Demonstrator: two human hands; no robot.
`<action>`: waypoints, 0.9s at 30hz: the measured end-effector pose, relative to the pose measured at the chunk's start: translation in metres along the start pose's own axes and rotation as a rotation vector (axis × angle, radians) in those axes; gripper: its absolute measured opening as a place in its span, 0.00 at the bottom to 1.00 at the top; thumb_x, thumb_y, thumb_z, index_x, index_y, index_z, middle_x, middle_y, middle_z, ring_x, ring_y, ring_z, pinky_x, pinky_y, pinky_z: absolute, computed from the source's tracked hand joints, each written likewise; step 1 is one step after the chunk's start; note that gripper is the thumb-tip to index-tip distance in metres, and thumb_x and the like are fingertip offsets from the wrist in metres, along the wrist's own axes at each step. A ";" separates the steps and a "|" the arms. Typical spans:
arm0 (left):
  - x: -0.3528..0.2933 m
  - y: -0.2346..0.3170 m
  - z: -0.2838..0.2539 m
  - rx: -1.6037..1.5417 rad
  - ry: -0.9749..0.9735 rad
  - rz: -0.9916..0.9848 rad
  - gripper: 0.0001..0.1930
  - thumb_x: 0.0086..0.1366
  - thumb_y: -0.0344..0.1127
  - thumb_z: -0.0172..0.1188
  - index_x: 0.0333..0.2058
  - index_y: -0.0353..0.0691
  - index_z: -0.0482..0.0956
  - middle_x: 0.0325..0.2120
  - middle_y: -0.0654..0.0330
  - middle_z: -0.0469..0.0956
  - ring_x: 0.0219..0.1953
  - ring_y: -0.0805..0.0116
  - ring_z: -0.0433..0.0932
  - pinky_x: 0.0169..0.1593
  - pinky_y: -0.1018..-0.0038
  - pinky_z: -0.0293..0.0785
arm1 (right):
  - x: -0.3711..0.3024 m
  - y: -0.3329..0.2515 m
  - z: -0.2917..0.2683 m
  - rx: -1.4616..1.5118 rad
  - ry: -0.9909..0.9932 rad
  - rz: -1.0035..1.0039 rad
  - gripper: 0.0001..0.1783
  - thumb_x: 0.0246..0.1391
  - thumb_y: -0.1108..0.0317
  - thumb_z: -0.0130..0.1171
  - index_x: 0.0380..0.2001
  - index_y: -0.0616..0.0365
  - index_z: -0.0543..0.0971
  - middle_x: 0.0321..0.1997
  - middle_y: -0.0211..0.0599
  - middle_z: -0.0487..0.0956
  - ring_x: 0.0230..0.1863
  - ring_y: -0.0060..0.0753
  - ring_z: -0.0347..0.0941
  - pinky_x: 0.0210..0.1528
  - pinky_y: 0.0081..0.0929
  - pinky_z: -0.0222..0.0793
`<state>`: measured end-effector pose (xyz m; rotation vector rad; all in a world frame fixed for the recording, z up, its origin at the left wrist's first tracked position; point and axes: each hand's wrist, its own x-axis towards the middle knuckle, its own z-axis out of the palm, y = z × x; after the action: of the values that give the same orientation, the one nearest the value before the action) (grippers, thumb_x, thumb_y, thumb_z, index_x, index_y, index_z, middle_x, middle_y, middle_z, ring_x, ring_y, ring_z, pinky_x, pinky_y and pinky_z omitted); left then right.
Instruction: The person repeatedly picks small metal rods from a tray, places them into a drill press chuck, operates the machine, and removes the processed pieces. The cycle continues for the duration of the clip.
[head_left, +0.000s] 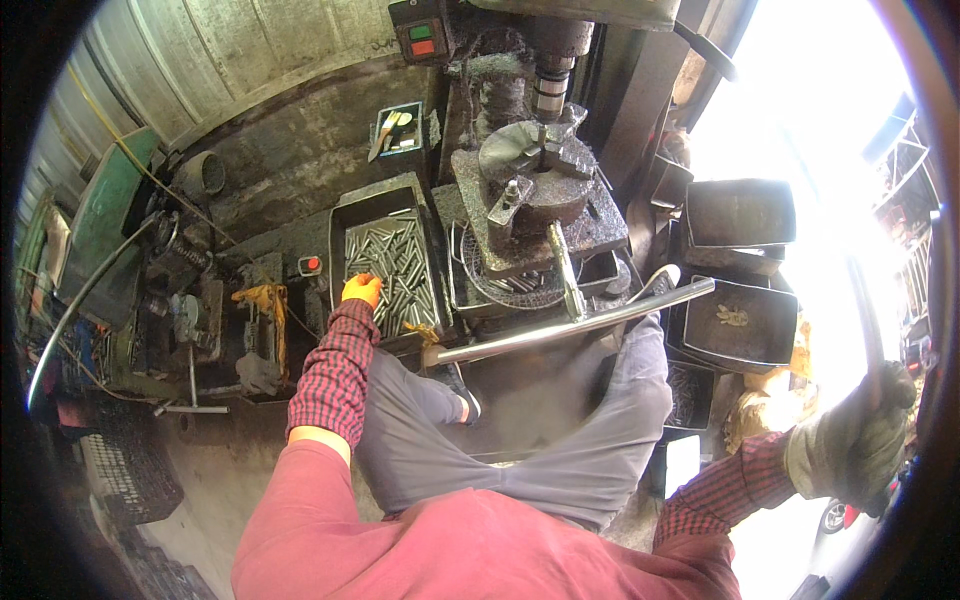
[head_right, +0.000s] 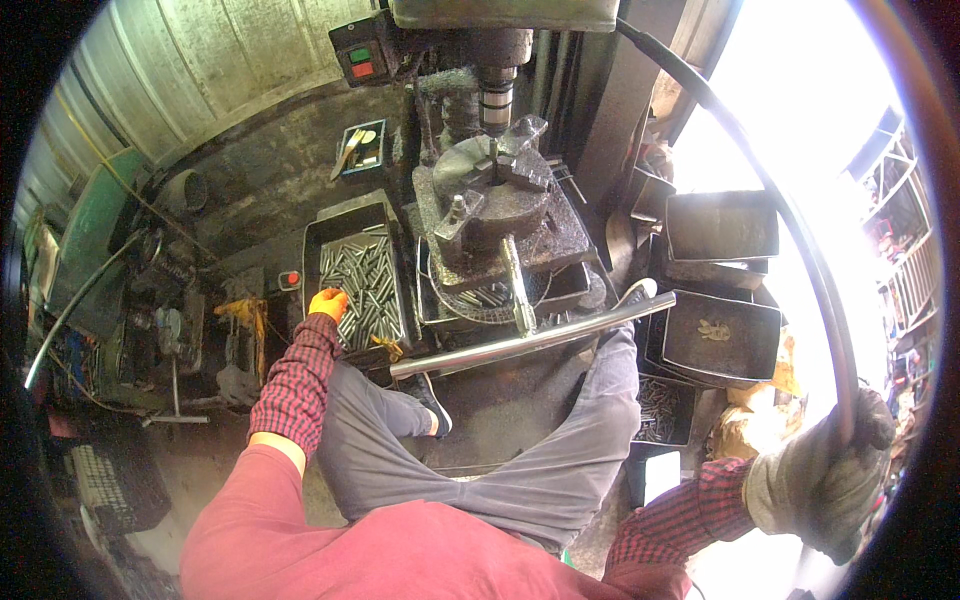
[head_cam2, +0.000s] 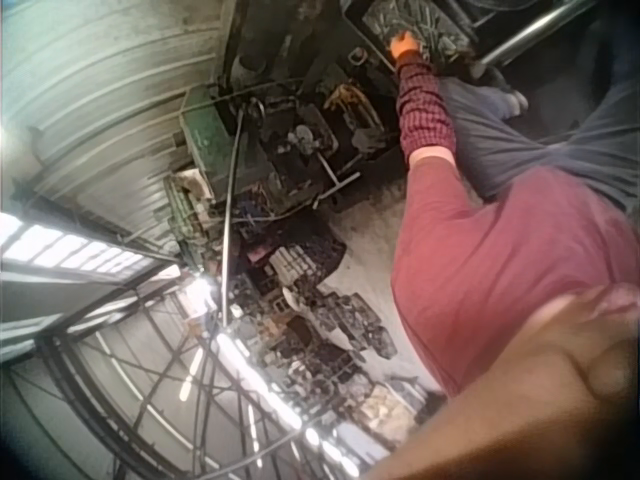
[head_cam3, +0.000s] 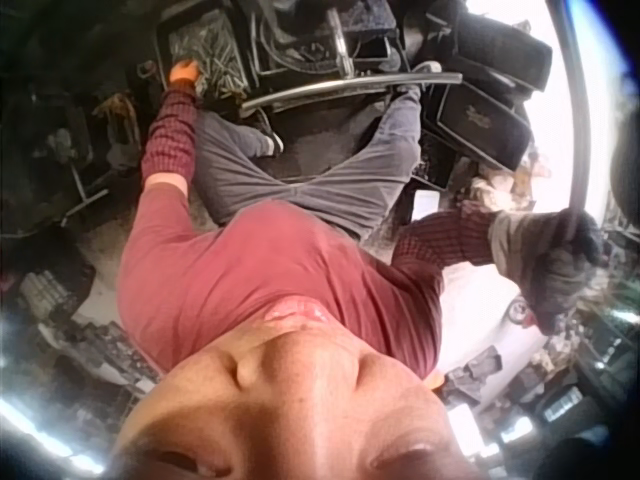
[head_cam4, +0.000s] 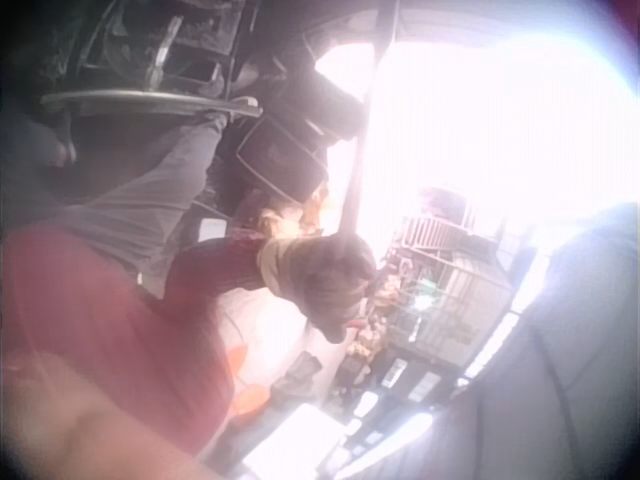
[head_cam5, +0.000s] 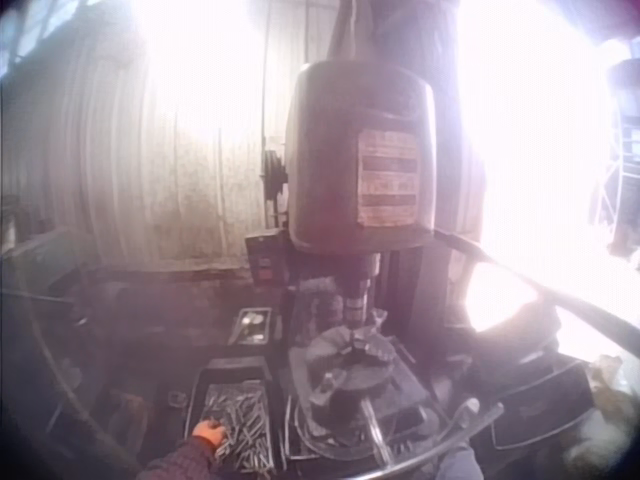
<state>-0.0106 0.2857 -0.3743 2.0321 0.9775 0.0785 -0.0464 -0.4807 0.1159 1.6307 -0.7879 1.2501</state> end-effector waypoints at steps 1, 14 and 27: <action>0.001 -0.001 0.000 -0.002 0.017 0.019 0.20 0.62 0.45 0.62 0.46 0.38 0.86 0.44 0.51 0.86 0.50 0.56 0.83 0.56 0.65 0.75 | 0.005 -0.001 -0.012 0.050 0.021 -0.014 0.26 0.70 0.39 0.44 0.35 0.49 0.77 0.21 0.19 0.72 0.19 0.24 0.69 0.25 0.27 0.68; -0.003 0.013 -0.011 0.370 0.064 0.102 0.25 0.57 0.52 0.63 0.45 0.38 0.85 0.45 0.44 0.84 0.52 0.45 0.81 0.57 0.57 0.75 | 0.040 -0.016 -0.053 -1.125 -0.038 -0.119 0.16 0.65 0.55 0.52 0.47 0.52 0.69 0.38 0.30 0.71 0.46 0.35 0.68 0.65 0.44 0.55; 0.013 0.040 0.047 1.347 -0.476 -0.063 0.21 0.67 0.44 0.60 0.59 0.54 0.81 0.63 0.61 0.75 0.66 0.56 0.72 0.62 0.54 0.75 | 0.076 -0.002 -0.042 -2.958 0.017 -0.958 0.18 0.48 0.54 0.64 0.28 0.56 0.72 0.33 0.36 0.70 0.49 0.41 0.68 0.69 0.54 0.50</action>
<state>0.0407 0.2499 -0.3785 2.9231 0.8190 -1.3633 -0.0391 -0.4384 0.1909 -0.6990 -0.6043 -0.9278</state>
